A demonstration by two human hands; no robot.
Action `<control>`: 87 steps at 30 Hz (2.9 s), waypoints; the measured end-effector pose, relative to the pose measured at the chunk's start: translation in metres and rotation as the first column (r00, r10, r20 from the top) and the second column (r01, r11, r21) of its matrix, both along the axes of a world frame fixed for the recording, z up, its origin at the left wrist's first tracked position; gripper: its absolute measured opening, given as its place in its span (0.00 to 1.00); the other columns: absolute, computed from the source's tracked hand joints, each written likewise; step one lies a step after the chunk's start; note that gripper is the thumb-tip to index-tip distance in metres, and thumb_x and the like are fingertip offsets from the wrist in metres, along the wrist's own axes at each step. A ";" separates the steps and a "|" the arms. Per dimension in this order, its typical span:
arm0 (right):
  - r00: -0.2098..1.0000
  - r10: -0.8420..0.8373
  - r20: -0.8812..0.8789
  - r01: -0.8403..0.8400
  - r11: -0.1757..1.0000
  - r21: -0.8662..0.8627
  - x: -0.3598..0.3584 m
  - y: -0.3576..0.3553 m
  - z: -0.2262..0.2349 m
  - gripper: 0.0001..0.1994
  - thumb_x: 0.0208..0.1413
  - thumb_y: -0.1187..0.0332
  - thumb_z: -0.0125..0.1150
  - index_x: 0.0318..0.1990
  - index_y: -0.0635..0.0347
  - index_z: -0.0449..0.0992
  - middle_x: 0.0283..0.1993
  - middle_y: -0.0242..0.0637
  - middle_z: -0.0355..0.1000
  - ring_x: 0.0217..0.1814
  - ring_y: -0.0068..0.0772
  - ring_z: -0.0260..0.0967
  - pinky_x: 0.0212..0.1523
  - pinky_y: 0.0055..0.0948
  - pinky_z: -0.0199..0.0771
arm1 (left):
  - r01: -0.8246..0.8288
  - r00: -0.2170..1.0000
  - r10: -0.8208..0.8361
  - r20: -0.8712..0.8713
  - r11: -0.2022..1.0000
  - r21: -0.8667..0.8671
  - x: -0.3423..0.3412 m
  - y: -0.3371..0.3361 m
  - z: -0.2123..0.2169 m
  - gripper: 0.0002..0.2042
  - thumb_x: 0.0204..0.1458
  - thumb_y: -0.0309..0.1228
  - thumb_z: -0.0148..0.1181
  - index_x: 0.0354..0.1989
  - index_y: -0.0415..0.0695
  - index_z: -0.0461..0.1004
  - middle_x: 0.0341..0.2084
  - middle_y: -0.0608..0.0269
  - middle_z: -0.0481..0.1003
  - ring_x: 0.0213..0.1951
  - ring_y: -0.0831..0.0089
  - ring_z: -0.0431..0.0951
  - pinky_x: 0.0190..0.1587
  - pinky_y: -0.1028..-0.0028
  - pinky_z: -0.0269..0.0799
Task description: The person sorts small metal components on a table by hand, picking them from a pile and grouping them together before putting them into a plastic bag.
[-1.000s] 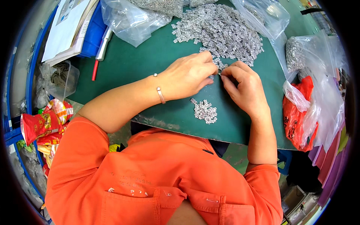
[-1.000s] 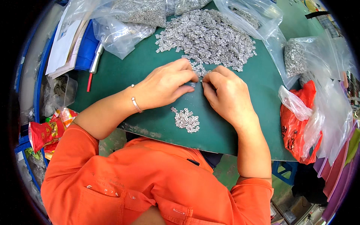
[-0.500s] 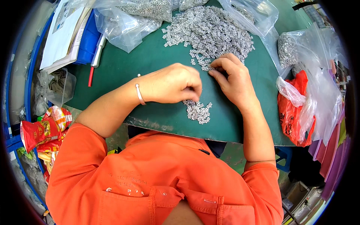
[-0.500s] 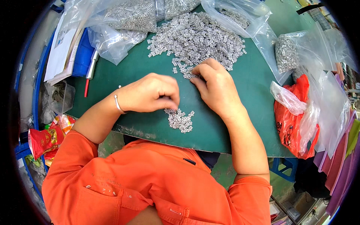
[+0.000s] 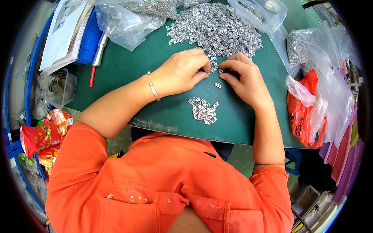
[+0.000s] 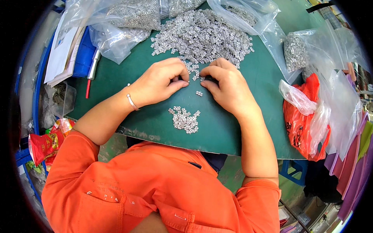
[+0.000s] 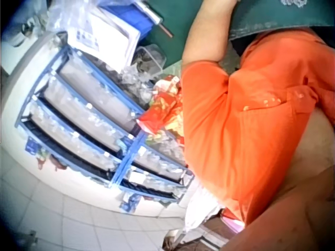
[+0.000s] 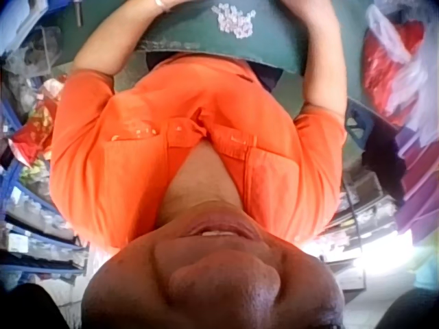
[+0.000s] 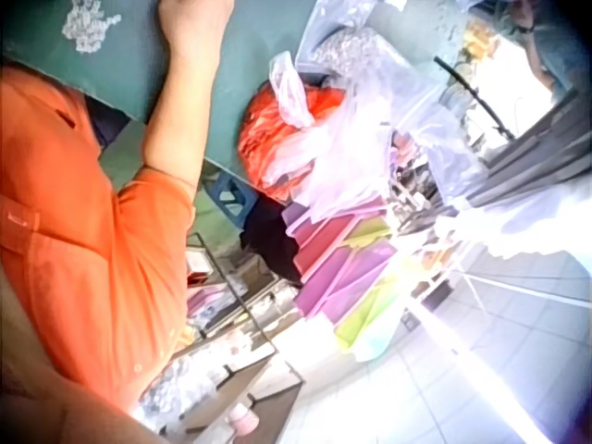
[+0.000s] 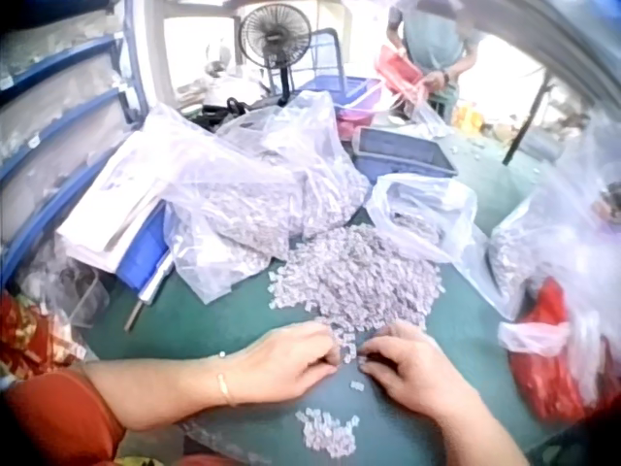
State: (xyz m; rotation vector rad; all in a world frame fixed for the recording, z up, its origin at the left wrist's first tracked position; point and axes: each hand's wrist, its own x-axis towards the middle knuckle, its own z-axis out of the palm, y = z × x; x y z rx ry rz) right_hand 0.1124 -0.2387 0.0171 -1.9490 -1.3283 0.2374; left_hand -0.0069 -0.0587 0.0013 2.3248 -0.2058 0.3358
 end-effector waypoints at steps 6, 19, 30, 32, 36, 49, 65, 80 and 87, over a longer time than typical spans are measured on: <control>0.999 0.047 0.000 -0.047 0.999 -0.018 0.005 -0.002 -0.004 0.06 0.46 0.76 0.63 0.33 0.64 0.76 0.31 0.40 0.71 0.34 0.42 0.70 0.37 0.33 0.71 | 0.251 0.927 -0.305 -0.220 0.937 -0.242 -0.011 0.004 0.018 0.05 0.44 0.22 0.64 0.29 0.40 0.74 0.23 0.62 0.74 0.26 0.66 0.75 0.31 0.73 0.72; 0.990 -0.029 0.136 0.045 0.992 -0.118 0.003 0.001 -0.002 0.07 0.46 0.73 0.64 0.33 0.62 0.77 0.34 0.38 0.70 0.38 0.42 0.70 0.39 0.35 0.70 | -0.015 0.995 0.001 0.098 0.991 0.135 -0.002 -0.009 -0.004 0.11 0.44 0.24 0.63 0.37 0.40 0.74 0.33 0.58 0.69 0.34 0.61 0.73 0.36 0.69 0.70; 0.989 -0.018 0.146 0.008 0.998 0.064 0.000 0.011 -0.013 0.06 0.45 0.76 0.62 0.33 0.63 0.76 0.32 0.42 0.69 0.38 0.46 0.69 0.39 0.38 0.71 | 0.056 0.995 -0.068 0.078 0.988 0.146 -0.001 -0.006 -0.003 0.09 0.42 0.24 0.64 0.31 0.40 0.71 0.30 0.59 0.68 0.33 0.61 0.71 0.34 0.69 0.69; 0.988 -0.014 0.151 0.007 0.999 0.041 0.000 0.010 -0.013 0.05 0.45 0.76 0.61 0.32 0.64 0.76 0.32 0.42 0.69 0.39 0.46 0.69 0.40 0.37 0.71 | 0.067 0.996 -0.074 0.052 0.988 0.137 -0.003 -0.005 -0.002 0.08 0.43 0.23 0.63 0.31 0.40 0.71 0.29 0.60 0.68 0.32 0.63 0.71 0.33 0.70 0.69; 0.989 0.044 0.145 -0.045 0.999 0.004 0.004 0.001 -0.005 0.05 0.44 0.78 0.59 0.32 0.65 0.75 0.33 0.42 0.69 0.39 0.46 0.69 0.40 0.36 0.70 | 0.081 0.997 -0.080 -0.011 0.996 0.049 -0.004 -0.004 0.005 0.07 0.43 0.21 0.61 0.30 0.40 0.71 0.28 0.60 0.69 0.28 0.67 0.72 0.30 0.72 0.70; 0.968 0.242 0.065 -0.245 0.968 0.048 -0.009 0.000 0.006 0.18 0.41 0.85 0.51 0.42 0.64 0.76 0.44 0.45 0.70 0.45 0.50 0.68 0.47 0.37 0.69 | -0.101 0.975 0.068 0.212 0.984 0.147 -0.002 0.008 0.009 0.09 0.46 0.23 0.60 0.37 0.40 0.73 0.35 0.57 0.71 0.37 0.61 0.73 0.40 0.69 0.70; 0.993 0.117 0.012 -0.116 0.993 -0.028 0.003 0.003 -0.002 0.06 0.45 0.77 0.63 0.33 0.65 0.76 0.33 0.42 0.71 0.35 0.43 0.70 0.36 0.34 0.70 | -0.094 0.995 0.092 0.027 0.990 0.105 -0.008 0.020 0.001 0.09 0.44 0.23 0.63 0.36 0.40 0.74 0.32 0.58 0.70 0.37 0.61 0.72 0.41 0.69 0.69; 0.994 -0.044 0.097 0.030 0.989 0.146 -0.010 0.024 -0.020 0.05 0.45 0.75 0.63 0.32 0.62 0.77 0.31 0.40 0.71 0.35 0.43 0.70 0.36 0.34 0.71 | -0.057 0.997 0.059 -0.044 0.997 0.055 -0.010 0.016 0.003 0.10 0.44 0.23 0.63 0.36 0.40 0.74 0.31 0.59 0.70 0.29 0.64 0.74 0.34 0.68 0.71; 0.912 0.037 -0.408 -0.016 0.998 0.055 0.009 -0.003 -0.006 0.03 0.50 0.75 0.62 0.32 0.65 0.77 0.29 0.37 0.74 0.31 0.29 0.71 0.34 0.26 0.70 | -0.054 0.999 0.053 0.010 0.994 0.099 -0.011 0.017 0.002 0.11 0.46 0.24 0.62 0.39 0.41 0.73 0.31 0.57 0.70 0.32 0.60 0.73 0.36 0.67 0.70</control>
